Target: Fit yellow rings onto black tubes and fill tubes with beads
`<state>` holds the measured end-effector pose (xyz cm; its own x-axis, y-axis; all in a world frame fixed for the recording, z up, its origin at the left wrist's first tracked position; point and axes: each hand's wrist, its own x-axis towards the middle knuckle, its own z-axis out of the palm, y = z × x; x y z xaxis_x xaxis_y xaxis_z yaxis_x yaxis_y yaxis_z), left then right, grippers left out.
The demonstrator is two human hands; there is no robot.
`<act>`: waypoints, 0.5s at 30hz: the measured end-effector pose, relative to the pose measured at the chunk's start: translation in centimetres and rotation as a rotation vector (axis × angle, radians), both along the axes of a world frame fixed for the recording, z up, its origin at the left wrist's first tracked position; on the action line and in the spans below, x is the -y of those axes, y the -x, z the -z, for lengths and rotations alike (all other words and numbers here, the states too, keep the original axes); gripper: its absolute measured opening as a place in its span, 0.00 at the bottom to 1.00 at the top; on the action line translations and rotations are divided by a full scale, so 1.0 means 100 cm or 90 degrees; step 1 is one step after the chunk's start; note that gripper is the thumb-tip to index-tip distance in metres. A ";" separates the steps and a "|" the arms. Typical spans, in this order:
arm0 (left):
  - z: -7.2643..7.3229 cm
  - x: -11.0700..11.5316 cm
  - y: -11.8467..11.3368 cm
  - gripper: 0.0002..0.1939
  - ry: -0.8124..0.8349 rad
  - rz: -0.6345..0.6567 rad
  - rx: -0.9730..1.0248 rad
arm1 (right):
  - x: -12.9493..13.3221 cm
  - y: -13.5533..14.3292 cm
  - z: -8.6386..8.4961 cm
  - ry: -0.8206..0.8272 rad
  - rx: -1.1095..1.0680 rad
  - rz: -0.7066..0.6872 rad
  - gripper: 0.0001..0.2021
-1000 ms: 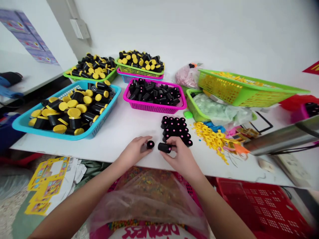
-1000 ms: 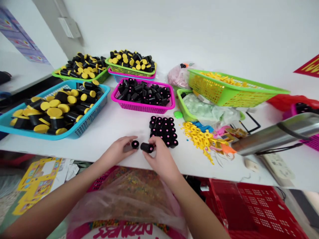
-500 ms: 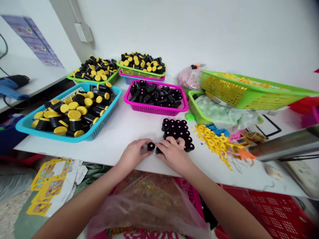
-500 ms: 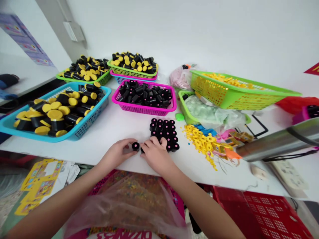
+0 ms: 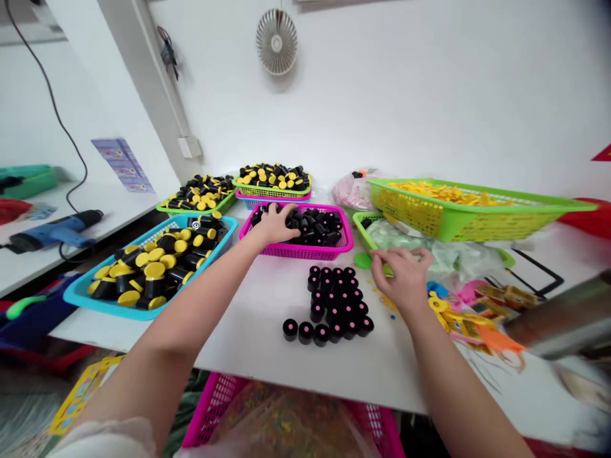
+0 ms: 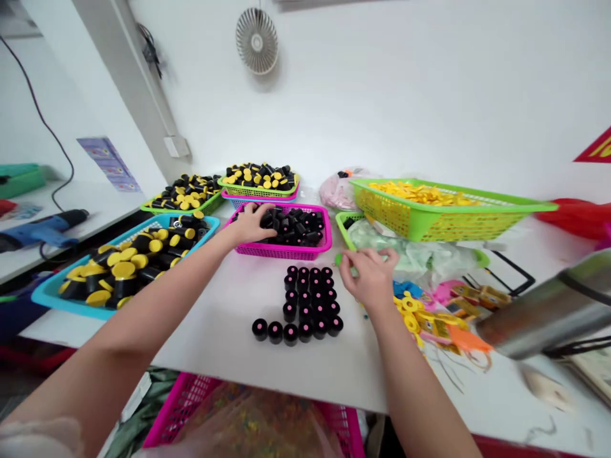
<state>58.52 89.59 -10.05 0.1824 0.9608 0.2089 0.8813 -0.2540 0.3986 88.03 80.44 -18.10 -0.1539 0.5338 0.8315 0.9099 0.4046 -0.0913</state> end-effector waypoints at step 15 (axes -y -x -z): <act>0.038 -0.100 -0.026 0.57 0.205 -0.006 -0.234 | 0.016 0.019 0.009 0.114 0.082 -0.193 0.08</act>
<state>61.14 99.56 -13.83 0.1788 0.9680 -0.1762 0.9802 -0.1597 0.1174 86.11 78.88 -19.01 -0.4250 0.5829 0.6926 0.7595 0.6459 -0.0775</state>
